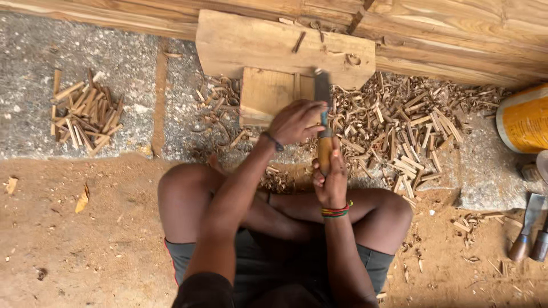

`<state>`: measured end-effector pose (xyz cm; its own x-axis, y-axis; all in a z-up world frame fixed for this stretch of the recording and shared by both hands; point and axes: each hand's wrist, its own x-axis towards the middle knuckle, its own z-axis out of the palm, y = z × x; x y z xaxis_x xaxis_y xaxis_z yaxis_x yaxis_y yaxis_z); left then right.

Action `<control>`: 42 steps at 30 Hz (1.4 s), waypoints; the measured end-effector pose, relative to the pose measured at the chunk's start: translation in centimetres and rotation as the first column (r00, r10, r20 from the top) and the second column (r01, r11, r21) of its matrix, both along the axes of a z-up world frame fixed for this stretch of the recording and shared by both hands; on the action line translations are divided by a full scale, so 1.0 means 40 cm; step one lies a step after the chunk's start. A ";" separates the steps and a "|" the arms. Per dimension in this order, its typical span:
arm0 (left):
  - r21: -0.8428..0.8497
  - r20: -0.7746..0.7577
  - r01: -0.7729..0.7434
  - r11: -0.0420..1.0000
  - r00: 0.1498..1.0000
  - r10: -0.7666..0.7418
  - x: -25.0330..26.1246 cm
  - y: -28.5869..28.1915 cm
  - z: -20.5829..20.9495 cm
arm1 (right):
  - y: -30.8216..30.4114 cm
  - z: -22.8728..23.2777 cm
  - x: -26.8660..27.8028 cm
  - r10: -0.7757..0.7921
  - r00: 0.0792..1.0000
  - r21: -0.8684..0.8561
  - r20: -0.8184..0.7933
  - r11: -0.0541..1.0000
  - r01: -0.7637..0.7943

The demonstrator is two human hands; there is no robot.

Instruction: The person sits cross-legged on the ground and uses a chisel to carve a small rectangular block of wood. They repeatedly strike the chisel with their hand to remove wood shavings and shape the block.

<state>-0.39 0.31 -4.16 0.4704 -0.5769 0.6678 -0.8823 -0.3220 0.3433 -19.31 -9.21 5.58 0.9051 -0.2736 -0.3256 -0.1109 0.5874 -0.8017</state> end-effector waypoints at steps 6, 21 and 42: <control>0.022 -0.237 -0.354 0.935 0.907 0.349 0.059 0.134 0.009 | -0.069 0.036 -0.115 -0.151 0.984 -0.125 0.091 0.979 0.162; 0.359 -0.159 -0.352 0.864 0.890 0.428 0.079 0.076 0.024 | -0.050 -0.118 -0.204 0.031 0.993 -0.388 -0.110 0.919 -0.072; 0.402 -0.115 -0.344 0.849 0.901 0.419 0.109 0.034 0.004 | -0.030 -0.104 -0.186 0.053 0.989 -0.494 -0.142 0.862 -0.117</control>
